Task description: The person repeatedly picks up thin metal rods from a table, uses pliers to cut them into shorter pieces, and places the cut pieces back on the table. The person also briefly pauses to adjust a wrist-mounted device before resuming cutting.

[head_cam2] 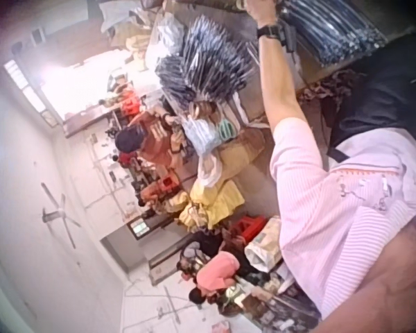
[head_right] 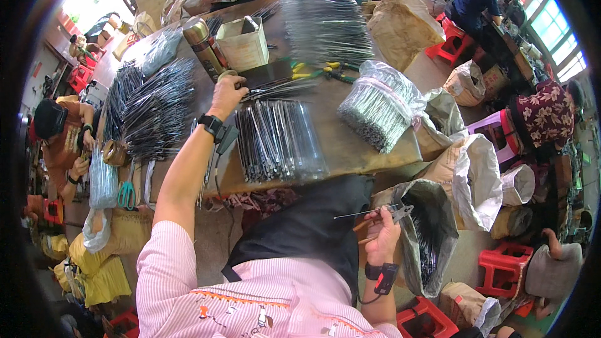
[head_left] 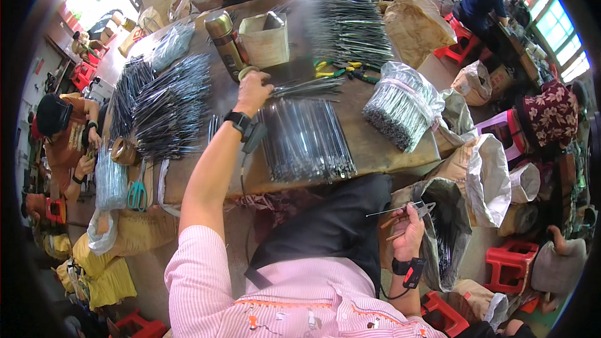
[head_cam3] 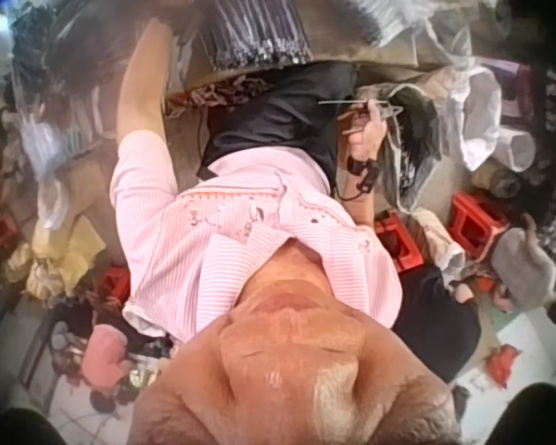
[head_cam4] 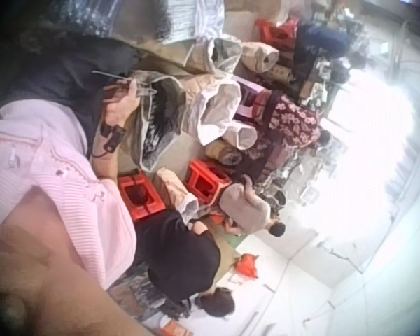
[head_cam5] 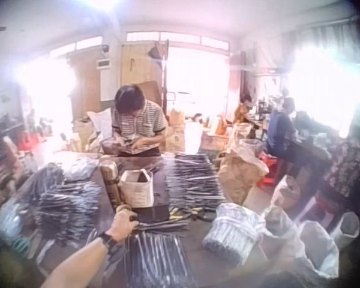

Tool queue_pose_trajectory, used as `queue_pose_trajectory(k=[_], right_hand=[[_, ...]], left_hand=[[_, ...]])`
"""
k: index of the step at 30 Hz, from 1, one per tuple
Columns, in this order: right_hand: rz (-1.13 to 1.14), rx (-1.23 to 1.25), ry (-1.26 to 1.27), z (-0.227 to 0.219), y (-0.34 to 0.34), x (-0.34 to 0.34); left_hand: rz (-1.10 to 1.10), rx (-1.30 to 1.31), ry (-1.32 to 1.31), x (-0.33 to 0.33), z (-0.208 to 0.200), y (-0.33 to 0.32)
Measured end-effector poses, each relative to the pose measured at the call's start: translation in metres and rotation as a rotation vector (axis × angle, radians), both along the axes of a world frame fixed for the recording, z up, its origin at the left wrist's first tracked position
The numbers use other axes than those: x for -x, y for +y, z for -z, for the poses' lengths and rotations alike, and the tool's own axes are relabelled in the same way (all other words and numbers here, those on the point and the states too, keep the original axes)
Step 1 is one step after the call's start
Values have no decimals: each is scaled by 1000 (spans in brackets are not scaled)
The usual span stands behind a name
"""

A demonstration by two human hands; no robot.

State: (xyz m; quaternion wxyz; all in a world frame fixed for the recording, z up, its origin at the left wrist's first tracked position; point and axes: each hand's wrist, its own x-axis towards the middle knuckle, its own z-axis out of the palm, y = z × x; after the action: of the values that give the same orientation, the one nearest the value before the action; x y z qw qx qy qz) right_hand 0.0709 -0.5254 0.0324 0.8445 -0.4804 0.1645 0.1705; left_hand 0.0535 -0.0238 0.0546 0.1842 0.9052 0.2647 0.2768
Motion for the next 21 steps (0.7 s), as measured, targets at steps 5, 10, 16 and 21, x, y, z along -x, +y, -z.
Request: queue_pose_trajectory(k=[5, 10, 16, 21], right_hand=[[-55, -116, -9, -3, -3, 4], [-105, -187, 60, -7, 8, 2], [-280, -222, -22, -27, 41, 12], [-289, -231, -59, -38, 46, 22]], left_hand=[[-60, 267, -158, 74, -32, -24], [-68, 713, 53, 145, -1, -100], [-239, 359, 203, 140, 35, -147], [-274, 358, 203, 149, 31, -133]])
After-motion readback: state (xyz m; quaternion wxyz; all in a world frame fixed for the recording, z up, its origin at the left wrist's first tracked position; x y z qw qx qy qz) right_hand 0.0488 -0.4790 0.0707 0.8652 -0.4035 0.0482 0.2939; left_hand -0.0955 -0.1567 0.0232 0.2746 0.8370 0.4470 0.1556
